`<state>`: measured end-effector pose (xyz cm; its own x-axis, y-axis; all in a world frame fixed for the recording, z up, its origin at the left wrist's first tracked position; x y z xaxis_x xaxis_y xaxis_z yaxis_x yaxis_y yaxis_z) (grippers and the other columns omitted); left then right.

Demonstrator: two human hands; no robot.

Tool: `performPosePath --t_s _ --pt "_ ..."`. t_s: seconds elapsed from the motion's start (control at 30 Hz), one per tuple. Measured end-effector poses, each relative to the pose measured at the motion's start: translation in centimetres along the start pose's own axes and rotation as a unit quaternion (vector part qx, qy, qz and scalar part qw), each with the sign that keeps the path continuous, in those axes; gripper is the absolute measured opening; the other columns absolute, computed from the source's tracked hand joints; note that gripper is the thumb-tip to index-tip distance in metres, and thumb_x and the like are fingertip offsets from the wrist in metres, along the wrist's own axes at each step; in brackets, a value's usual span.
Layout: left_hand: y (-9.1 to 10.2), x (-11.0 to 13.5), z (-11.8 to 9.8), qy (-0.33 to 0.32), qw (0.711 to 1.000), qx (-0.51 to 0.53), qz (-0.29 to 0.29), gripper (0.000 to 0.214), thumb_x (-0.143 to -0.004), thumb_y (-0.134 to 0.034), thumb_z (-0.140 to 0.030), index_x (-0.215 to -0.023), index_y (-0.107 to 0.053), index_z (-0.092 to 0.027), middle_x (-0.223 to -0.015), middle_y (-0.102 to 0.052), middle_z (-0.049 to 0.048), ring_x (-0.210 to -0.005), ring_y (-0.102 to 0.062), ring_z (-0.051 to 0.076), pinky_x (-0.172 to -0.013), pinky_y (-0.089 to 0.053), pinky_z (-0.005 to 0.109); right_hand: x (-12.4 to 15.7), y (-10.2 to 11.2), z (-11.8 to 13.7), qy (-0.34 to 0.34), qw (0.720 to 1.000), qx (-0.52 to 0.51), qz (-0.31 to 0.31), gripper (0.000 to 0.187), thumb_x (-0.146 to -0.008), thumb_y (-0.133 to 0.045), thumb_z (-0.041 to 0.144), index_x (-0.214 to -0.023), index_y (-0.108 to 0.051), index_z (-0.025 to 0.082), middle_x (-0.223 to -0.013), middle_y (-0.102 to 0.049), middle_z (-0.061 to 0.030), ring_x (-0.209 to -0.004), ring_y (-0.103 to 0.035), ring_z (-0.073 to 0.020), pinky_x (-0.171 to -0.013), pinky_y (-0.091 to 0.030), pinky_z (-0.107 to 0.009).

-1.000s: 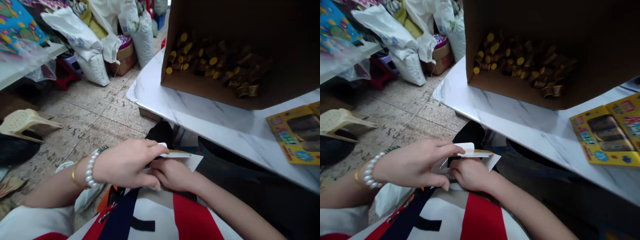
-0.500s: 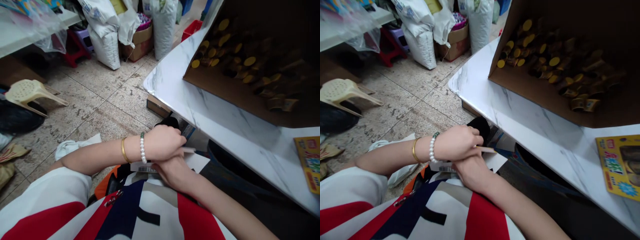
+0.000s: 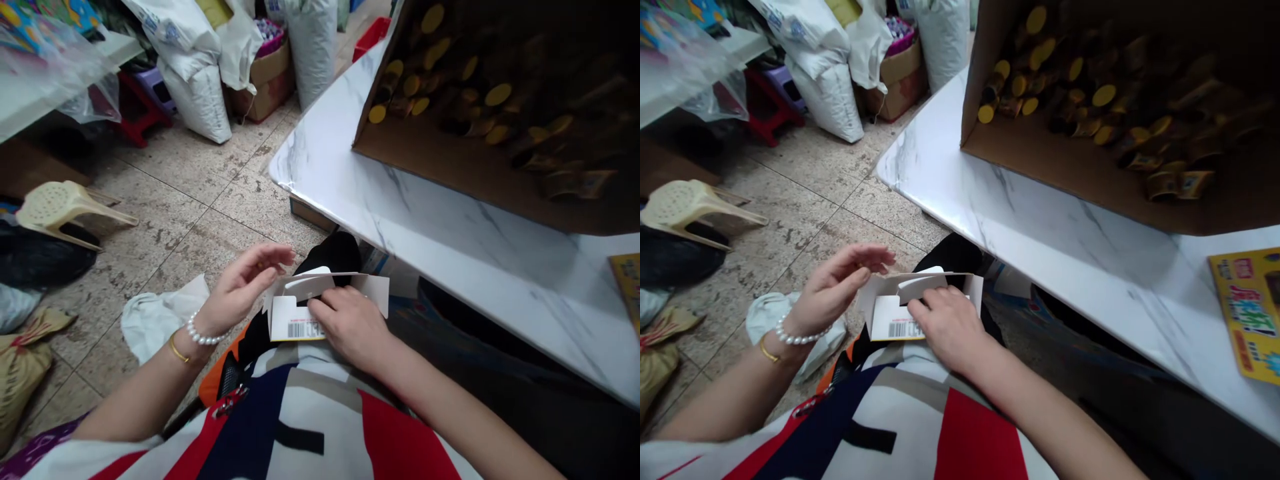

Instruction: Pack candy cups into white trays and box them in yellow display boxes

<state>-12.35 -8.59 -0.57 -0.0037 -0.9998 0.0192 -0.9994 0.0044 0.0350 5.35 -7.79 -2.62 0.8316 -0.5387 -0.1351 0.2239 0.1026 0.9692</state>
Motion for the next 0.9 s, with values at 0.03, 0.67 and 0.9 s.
performPosePath --t_s 0.03,0.67,0.9 --pt "0.3 0.7 1.3 0.035 0.996 0.079 0.0 0.035 -0.097 -0.053 -0.034 -0.129 -0.06 -0.023 -0.131 -0.064 0.0098 -0.121 -0.058 0.023 -0.1 -0.047 0.037 0.0 0.1 0.0 0.011 1.0 -0.007 -0.008 0.01 -0.093 -0.057 0.023 -0.086 -0.064 0.022 -0.077 -0.058 -0.0018 -0.07 -0.045 -0.018 -0.067 -0.027 -0.033" --pt "-0.1 1.7 6.0 0.129 0.975 -0.164 -0.078 0.027 -0.08 -0.069 -0.028 -0.103 -0.057 -0.019 -0.103 -0.065 0.0052 -0.098 -0.062 0.024 -0.092 -0.05 0.043 -1.4 0.1 1.4 0.145 0.987 -0.041 -0.063 0.026 -0.097 -0.045 0.012 -0.083 -0.066 0.014 -0.073 -0.059 -0.0053 -0.069 -0.046 -0.018 -0.065 -0.033 -0.035" --pt "-1.6 2.5 5.8 0.114 0.989 -0.072 -0.06 0.044 -0.083 -0.068 -0.029 -0.123 -0.051 -0.022 -0.127 -0.059 0.008 -0.122 -0.055 0.023 -0.107 -0.041 0.042 1.6 4.7 1.7 0.125 0.963 -0.228 -0.075 0.02 -0.096 -0.049 0.016 -0.105 -0.067 0.017 -0.089 -0.071 -0.0088 -0.08 -0.063 -0.0202 -0.07 -0.048 -0.036"
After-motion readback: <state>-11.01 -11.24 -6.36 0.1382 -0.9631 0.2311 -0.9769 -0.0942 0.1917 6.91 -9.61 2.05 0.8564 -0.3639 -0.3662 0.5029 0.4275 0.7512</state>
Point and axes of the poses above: each hand's wrist, its own x-axis away from the middle knuckle, its own y-axis out of the back of the hand, z = x × y, the point moved 5 cm from there along -x, towards the middle knuckle
